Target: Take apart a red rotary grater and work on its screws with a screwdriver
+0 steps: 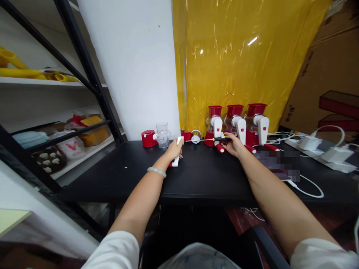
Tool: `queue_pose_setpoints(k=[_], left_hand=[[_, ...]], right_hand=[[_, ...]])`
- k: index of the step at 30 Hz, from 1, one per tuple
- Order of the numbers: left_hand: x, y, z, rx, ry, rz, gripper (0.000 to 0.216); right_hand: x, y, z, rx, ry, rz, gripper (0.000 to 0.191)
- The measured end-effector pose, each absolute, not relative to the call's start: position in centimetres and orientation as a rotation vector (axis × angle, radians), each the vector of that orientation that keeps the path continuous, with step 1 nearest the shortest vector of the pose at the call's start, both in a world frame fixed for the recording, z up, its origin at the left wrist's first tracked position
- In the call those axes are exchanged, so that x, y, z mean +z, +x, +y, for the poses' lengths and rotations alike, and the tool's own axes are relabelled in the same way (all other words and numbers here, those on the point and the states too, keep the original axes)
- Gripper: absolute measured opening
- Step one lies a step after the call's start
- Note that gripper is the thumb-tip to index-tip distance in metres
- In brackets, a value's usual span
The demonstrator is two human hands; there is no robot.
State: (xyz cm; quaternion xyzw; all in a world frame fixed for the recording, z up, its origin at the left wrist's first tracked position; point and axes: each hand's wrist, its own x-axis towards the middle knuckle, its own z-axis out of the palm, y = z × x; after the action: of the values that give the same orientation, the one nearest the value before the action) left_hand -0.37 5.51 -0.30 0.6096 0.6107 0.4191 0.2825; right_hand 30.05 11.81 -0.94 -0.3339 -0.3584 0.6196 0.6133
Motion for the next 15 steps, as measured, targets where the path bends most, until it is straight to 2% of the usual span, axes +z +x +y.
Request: queue_pose_setpoints(k=[2, 6, 8, 11, 15], left_hand=[[-0.1, -0.2, 5.3, 1.124, 1.627, 1.631, 0.049], [0.1, -0.2, 5.0, 1.117, 1.637, 1.628, 0.058], [0.1, -0.2, 5.0, 1.101, 1.645, 1.648, 0.060], [-0.1, -0.4, 5.3, 1.097, 1.659, 1.661, 0.052], [-0.4, -0.5, 5.7, 1.098, 1.674, 1.650, 0.035]], right_hand=[[-1.1, 30.0, 12.3, 1.373, -0.823, -0.847, 0.010], [-1.9, 30.1, 13.3, 1.140, -1.051, -0.984, 0.038], [-2.3, 30.3, 13.6, 1.010, -1.105, -1.096, 0.044], [-2.6, 30.4, 13.4, 0.983, -1.064, -1.171, 0.044], [-2.0, 29.9, 12.8, 1.080, -1.007, -1.055, 0.035]])
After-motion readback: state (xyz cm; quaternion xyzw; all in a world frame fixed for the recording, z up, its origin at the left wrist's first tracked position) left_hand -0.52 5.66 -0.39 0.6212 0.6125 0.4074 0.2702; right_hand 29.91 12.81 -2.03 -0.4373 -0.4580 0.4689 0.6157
